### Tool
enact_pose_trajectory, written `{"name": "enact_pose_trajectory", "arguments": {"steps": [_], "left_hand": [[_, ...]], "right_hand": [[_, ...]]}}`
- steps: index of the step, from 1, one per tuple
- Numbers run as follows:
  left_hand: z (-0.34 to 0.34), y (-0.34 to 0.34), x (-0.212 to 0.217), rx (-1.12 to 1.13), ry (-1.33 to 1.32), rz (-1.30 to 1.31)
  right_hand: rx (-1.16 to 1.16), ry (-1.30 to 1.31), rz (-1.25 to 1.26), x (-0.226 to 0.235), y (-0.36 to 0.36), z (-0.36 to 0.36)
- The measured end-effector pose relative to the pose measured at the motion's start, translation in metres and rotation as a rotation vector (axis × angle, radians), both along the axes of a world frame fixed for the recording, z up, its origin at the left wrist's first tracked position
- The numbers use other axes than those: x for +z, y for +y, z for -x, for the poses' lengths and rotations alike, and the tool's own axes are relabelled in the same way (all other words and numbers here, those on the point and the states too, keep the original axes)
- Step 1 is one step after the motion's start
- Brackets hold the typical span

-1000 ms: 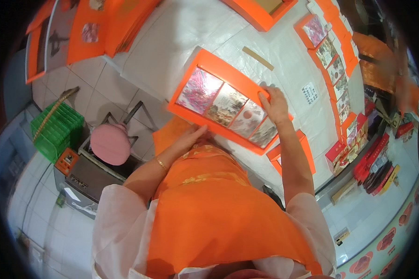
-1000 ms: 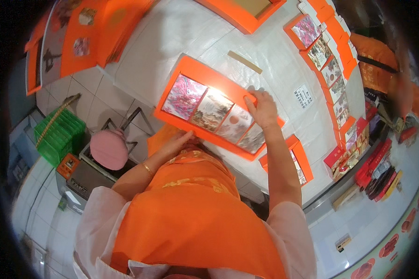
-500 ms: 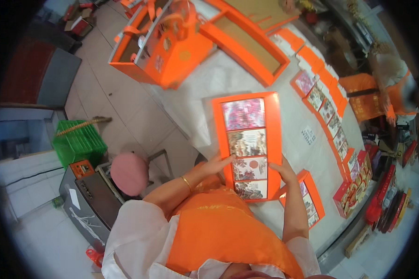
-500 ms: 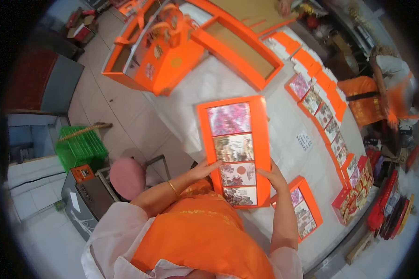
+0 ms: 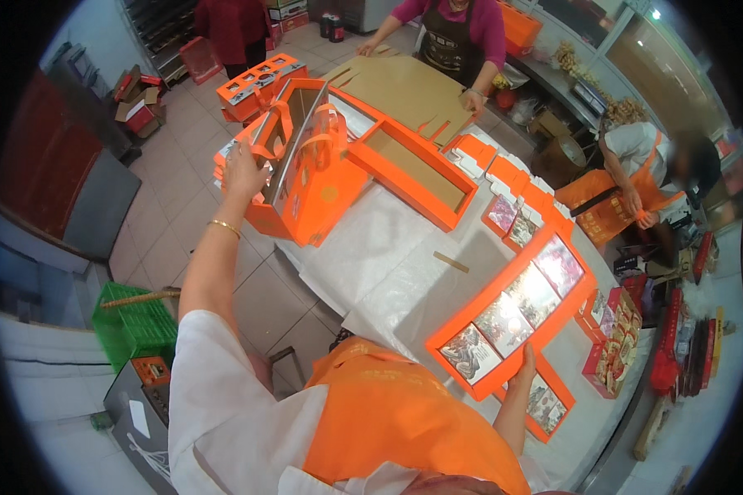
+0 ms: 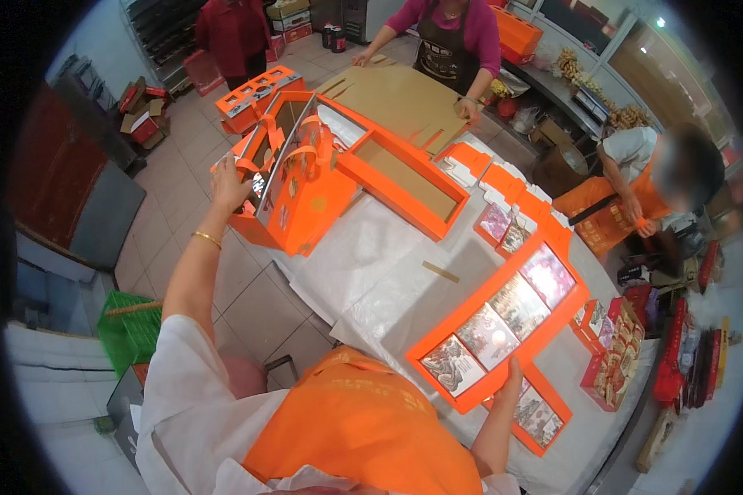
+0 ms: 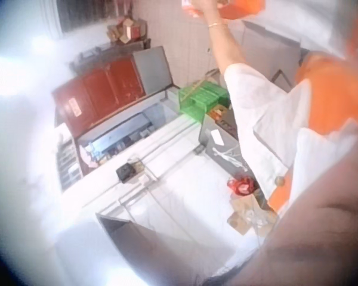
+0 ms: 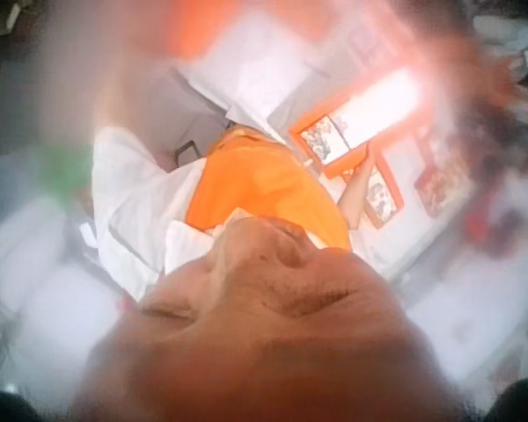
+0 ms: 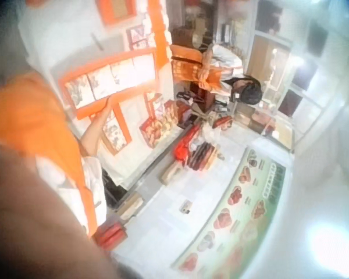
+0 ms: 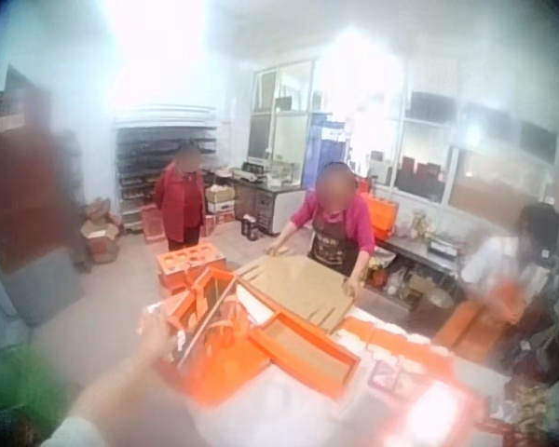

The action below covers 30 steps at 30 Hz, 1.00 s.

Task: The person assembles orange gift boxes by placing small wrapped items into compartments, inserting cardboard dividers, and closing the lids. The person repeatedly handles multiple boxes, arranging contents and securing the packaging on a table.

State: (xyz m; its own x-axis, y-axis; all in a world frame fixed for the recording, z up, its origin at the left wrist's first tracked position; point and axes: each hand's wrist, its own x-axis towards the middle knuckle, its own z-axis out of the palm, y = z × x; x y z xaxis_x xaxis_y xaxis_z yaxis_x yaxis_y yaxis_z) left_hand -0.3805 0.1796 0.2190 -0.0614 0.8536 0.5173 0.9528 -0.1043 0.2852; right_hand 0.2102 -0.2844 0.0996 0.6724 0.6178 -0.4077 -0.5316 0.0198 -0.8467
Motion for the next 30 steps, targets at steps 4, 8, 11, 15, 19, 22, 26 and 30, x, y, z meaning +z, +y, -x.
{"name": "enact_pose_trajectory", "arguments": {"steps": [4, 8, 11, 15, 19, 22, 26, 30], "left_hand": [[0.02, 0.042, -0.016, -0.047, -0.123, 0.385], [0.038, 0.077, -0.04, 0.01, -0.004, 0.406], [0.024, 0.089, -0.041, 0.054, 0.002, 0.398], [0.016, 0.089, -0.037, -0.056, 0.027, 0.369], [0.013, 0.081, -0.028, -0.18, 0.044, 0.338], [-0.013, 0.067, -0.008, -0.326, 0.061, 0.267], [-0.064, 0.009, 0.05, -0.4, 0.089, 0.289], [-0.083, -0.038, 0.079, -0.5, 0.109, 0.289]], "right_hand": [[-0.155, 0.1, -0.036, 0.014, -0.022, 0.025], [-0.23, 0.125, -0.085, 0.022, -0.017, 0.054], [-0.276, 0.098, -0.142, 0.032, -0.016, 0.064], [-0.369, 0.06, -0.171, 0.045, -0.013, 0.073], [-0.389, 0.028, -0.242, 0.073, -0.001, 0.084], [-0.458, 0.019, -0.272, 0.089, 0.002, 0.089], [-0.466, -0.058, -0.332, 0.096, -0.023, 0.075], [-0.475, -0.021, -0.375, 0.112, -0.035, 0.069]]}}
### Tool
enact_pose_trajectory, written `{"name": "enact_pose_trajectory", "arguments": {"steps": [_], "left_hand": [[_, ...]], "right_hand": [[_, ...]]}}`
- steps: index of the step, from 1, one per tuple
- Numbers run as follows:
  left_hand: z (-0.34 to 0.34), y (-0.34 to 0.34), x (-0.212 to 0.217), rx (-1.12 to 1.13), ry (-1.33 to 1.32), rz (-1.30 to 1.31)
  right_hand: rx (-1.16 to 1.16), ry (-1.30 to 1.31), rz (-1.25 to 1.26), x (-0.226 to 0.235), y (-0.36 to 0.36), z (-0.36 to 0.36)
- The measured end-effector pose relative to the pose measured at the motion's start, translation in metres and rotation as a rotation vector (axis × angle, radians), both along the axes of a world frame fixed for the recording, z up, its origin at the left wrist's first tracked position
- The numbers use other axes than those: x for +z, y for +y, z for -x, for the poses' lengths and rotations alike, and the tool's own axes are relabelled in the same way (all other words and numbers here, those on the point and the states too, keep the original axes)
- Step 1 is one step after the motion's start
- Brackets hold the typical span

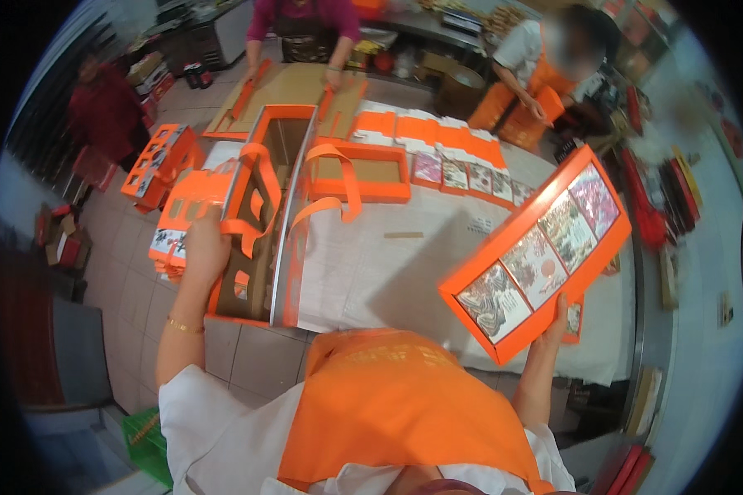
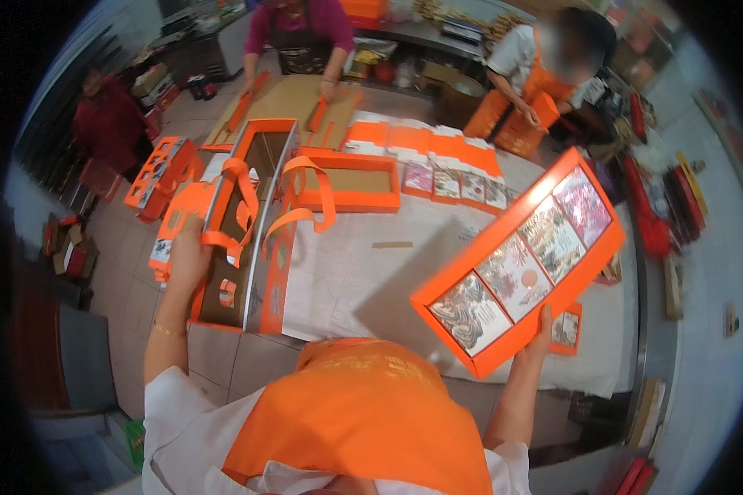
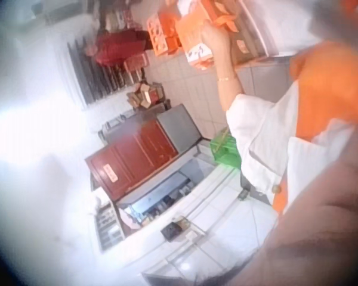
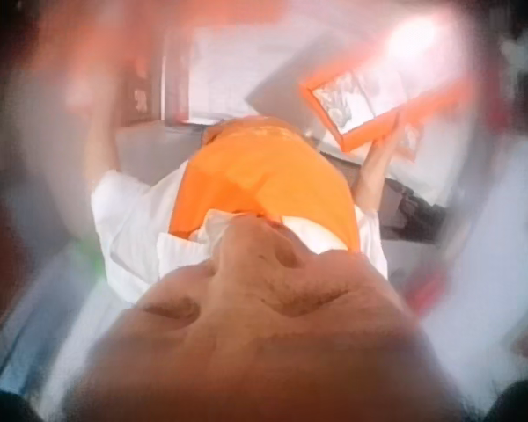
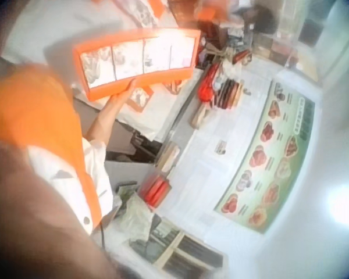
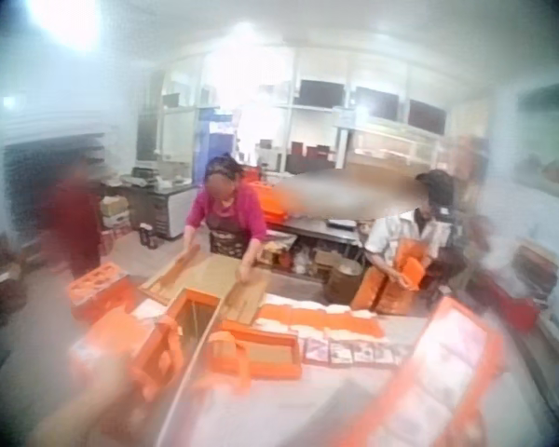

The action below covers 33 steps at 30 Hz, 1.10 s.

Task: The person assembles orange gift boxes by placing small wrapped items into compartments, inserting cardboard dividers, and closing the lids. The person repeatedly handles multiple boxes, arranging contents and securing the packaging on a table.

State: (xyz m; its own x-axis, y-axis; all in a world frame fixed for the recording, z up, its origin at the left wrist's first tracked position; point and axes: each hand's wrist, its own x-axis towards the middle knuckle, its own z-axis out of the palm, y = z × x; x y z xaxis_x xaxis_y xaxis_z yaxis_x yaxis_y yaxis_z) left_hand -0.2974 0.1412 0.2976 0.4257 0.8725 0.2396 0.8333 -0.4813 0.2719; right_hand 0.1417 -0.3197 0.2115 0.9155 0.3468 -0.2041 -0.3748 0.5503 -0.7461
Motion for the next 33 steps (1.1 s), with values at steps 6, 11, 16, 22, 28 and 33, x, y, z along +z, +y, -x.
{"name": "enact_pose_trajectory", "arguments": {"steps": [6, 11, 16, 22, 28, 33], "left_hand": [[-0.052, -0.039, -0.037, -0.217, -0.138, 0.078], [-0.192, -0.074, -0.133, -0.254, -0.082, 0.159], [-0.257, -0.133, -0.163, -0.316, -0.287, 0.359], [-0.283, -0.157, -0.177, -0.172, -0.897, 1.218], [-0.293, -0.149, -0.239, 0.367, -1.413, 1.945], [-0.279, -0.138, -0.298, 0.437, -1.34, 1.946]], "right_hand": [[-0.112, -0.124, 0.021, -0.005, -0.02, -0.001], [-0.065, -0.035, -0.028, -0.031, -0.029, -0.028], [0.011, -0.069, 0.137, -0.011, -0.024, -0.028], [0.171, -0.175, 0.376, 0.013, 0.001, -0.04], [0.323, -0.22, 0.681, 0.038, 0.027, -0.052], [0.447, -0.187, 0.773, 0.046, 0.065, -0.044]]}}
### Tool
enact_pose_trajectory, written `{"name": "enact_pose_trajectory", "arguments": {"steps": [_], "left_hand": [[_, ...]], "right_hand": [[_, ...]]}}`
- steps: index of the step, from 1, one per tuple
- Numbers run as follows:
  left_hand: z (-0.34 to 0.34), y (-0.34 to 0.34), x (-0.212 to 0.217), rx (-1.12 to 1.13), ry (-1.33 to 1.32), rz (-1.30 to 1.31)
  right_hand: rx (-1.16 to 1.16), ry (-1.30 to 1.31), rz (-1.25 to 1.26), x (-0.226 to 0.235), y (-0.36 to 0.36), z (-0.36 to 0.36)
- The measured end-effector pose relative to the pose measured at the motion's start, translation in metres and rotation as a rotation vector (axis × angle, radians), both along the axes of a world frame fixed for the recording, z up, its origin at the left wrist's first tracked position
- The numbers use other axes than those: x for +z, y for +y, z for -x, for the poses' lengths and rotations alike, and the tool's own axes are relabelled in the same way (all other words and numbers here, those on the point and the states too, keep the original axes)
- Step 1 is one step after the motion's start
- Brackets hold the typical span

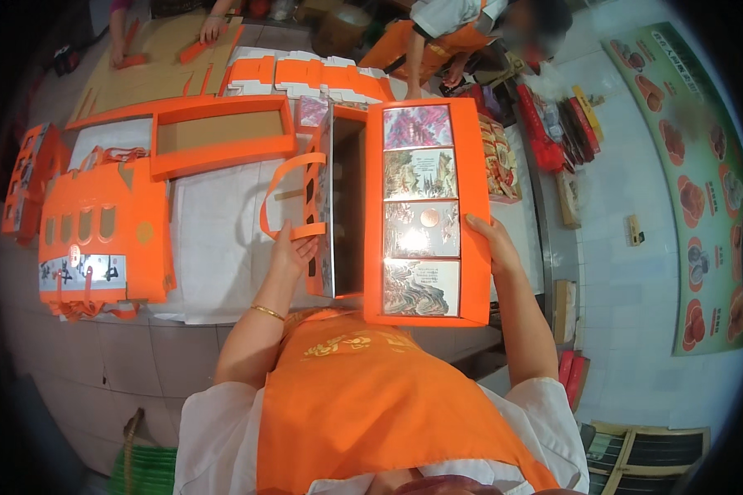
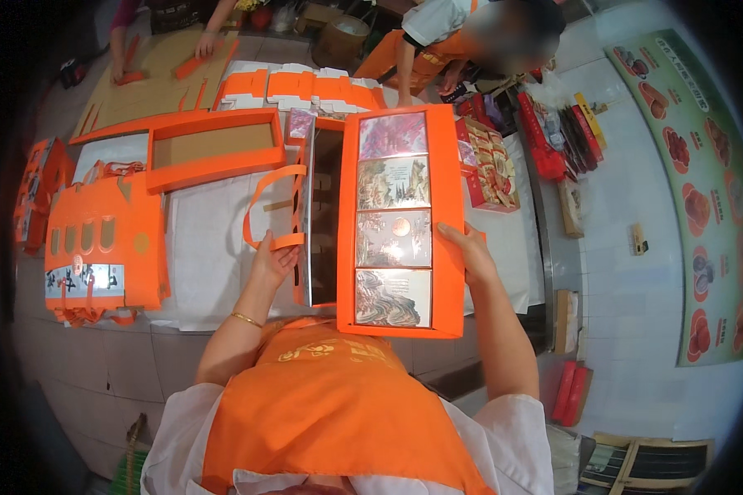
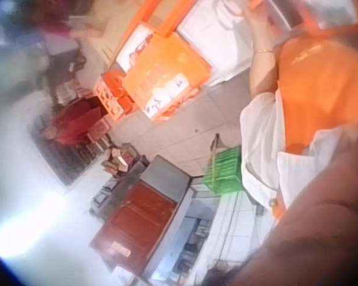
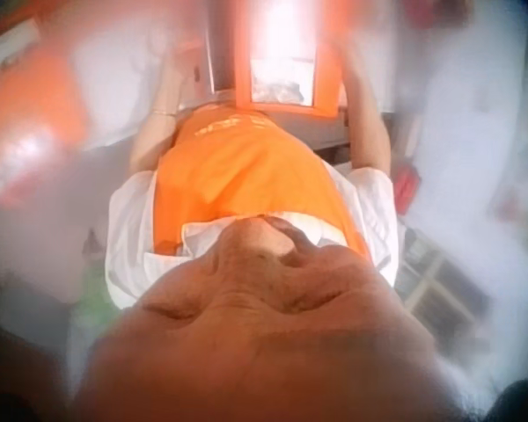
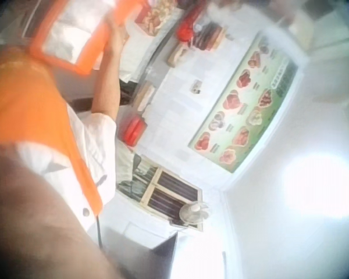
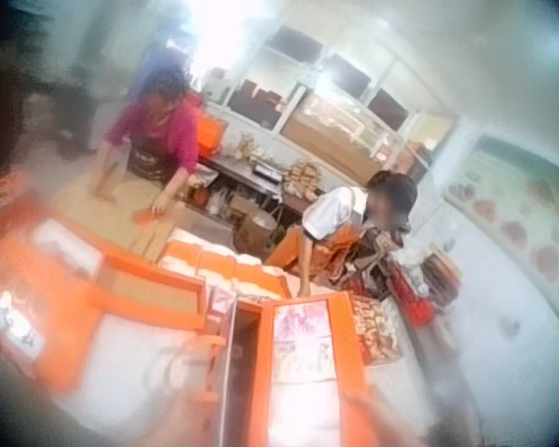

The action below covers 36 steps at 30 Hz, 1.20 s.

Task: The person assembles orange gift boxes by placing small wrapped items into compartments, inserting cardboard dividers, and closing the lids. The person repeatedly handles multiple boxes, arranging contents and securing the packaging on a table.

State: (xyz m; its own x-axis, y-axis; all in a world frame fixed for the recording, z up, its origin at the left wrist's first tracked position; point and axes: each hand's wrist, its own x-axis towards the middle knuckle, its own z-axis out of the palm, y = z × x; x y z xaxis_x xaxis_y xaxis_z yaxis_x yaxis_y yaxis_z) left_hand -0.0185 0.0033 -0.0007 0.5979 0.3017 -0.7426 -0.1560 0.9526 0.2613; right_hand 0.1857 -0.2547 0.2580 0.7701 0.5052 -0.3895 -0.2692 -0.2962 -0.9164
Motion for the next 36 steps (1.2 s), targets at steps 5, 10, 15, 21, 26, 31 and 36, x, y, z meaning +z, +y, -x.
{"name": "enact_pose_trajectory", "arguments": {"steps": [5, 10, 15, 21, 26, 31, 36], "left_hand": [[0.0, -0.01, 0.011, -0.102, 0.065, -0.384], [-0.005, -0.04, 0.042, -0.304, 0.001, -1.223], [-0.006, -0.056, 0.006, -0.445, 0.045, -1.472], [0.007, -0.053, 0.021, -0.503, -0.033, -1.381], [0.025, -0.052, 0.049, -0.837, 0.0, -1.346], [0.031, -0.049, 0.059, -0.967, -0.04, -1.319], [0.028, -0.057, 0.041, -0.951, -0.077, -1.243]], "right_hand": [[0.055, 0.049, 0.097, 0.008, 0.031, 0.007], [0.131, -0.031, 0.219, -0.003, 0.052, -0.014], [0.121, -0.013, 0.378, -0.008, 0.084, -0.026], [0.066, 0.035, 0.208, -0.01, 0.109, -0.035], [0.05, -0.028, 0.267, -0.011, 0.107, -0.043], [0.106, -0.137, 0.31, -0.001, 0.115, -0.033], [0.115, -0.162, 0.345, 0.011, 0.136, -0.026]]}}
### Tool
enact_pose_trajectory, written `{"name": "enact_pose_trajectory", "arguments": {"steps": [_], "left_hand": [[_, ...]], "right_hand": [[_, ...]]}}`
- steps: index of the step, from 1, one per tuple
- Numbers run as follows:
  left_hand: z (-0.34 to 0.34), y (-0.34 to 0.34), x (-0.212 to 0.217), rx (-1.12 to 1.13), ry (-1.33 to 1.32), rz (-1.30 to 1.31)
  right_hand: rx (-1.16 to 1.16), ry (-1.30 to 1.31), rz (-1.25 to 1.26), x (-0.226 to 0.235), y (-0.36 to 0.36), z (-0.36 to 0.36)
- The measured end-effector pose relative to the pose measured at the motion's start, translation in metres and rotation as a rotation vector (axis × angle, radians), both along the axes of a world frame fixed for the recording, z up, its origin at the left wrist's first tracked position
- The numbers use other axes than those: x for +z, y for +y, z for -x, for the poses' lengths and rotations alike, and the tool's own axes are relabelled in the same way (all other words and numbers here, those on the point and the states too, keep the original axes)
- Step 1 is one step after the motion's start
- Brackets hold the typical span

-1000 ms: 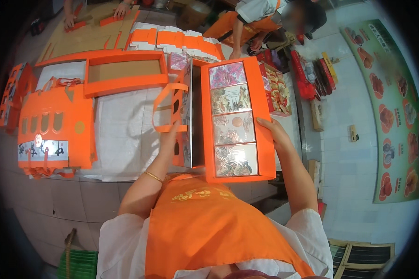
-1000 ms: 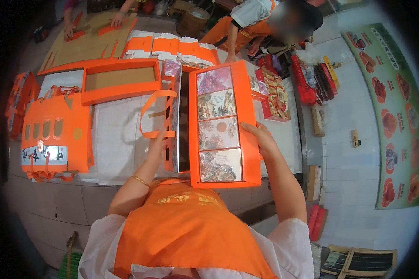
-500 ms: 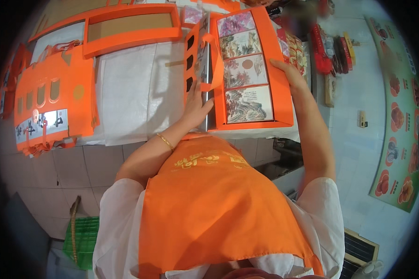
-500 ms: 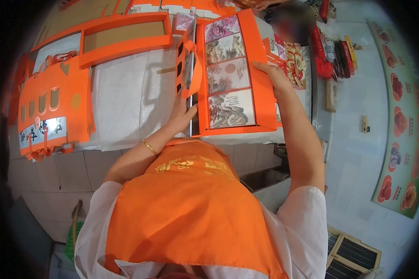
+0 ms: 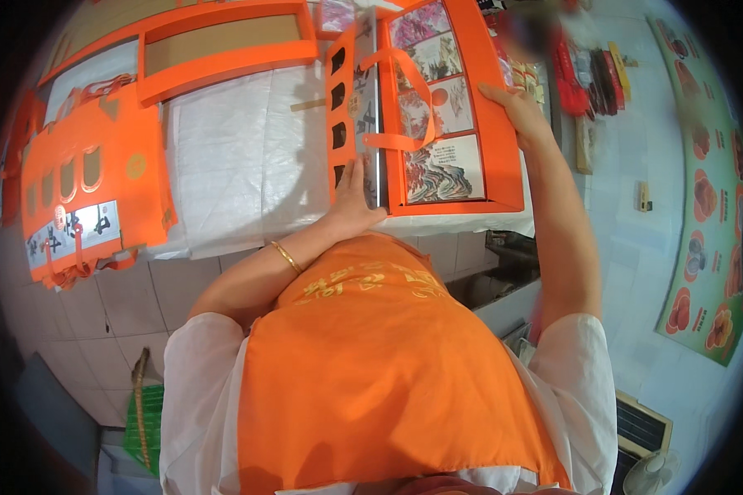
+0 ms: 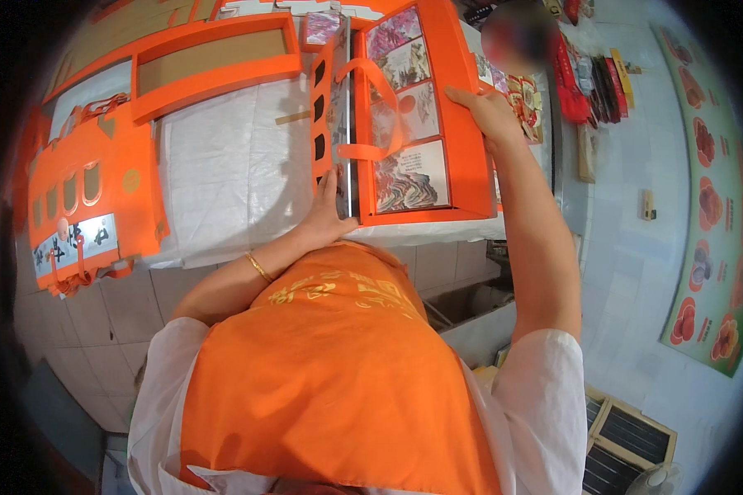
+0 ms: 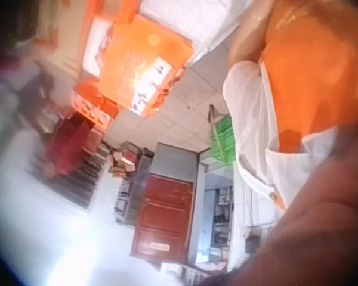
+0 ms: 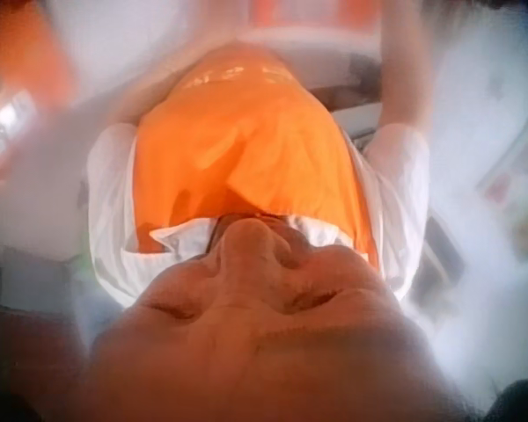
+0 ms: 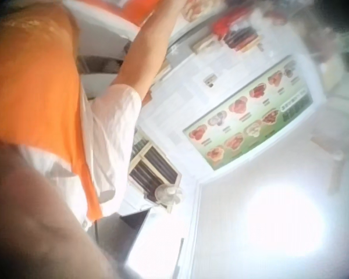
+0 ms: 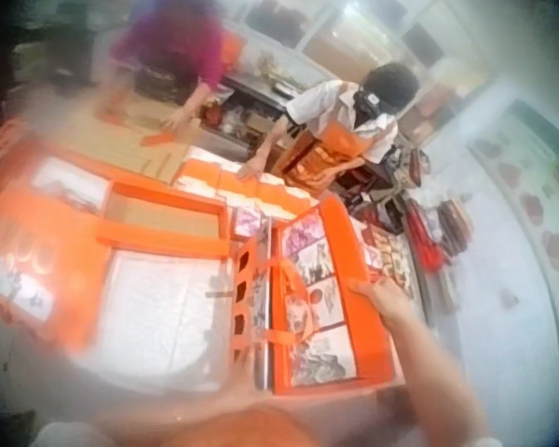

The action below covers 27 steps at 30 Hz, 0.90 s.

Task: The person assembles orange gift boxes by placing small wrapped items into compartments, inserting cardboard dividers, and closing the lids. The person repeatedly handles multiple boxes, arranging contents and securing the packaging on a table.

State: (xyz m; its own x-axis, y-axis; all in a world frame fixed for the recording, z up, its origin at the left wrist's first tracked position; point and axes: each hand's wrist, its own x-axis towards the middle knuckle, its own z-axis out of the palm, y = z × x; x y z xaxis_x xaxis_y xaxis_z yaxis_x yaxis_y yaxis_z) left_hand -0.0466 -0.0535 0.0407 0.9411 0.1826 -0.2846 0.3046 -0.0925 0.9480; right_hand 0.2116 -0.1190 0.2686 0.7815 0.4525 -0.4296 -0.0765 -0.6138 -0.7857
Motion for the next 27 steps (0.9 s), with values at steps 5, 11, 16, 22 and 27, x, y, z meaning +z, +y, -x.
{"name": "enact_pose_trajectory", "arguments": {"steps": [5, 11, 16, 22, 27], "left_hand": [[0.004, -0.001, 0.003, 0.017, -0.015, 0.011], [0.004, 0.001, 0.013, -0.013, 0.031, -0.043], [-0.004, -0.001, 0.003, -0.01, -0.025, -0.091], [-0.004, -0.004, -0.004, 0.038, -0.085, -0.019], [-0.004, -0.005, -0.005, 0.023, -0.105, -0.026]], "right_hand": [[-0.013, -0.035, 0.014, -0.006, 0.001, -0.004], [-0.023, -0.12, 0.04, -0.011, 0.001, -0.009], [0.025, -0.343, 0.317, -0.011, 0.02, -0.008], [0.05, -0.389, 0.316, -0.005, 0.03, -0.005], [0.031, -0.487, 0.37, -0.007, 0.029, -0.002]]}}
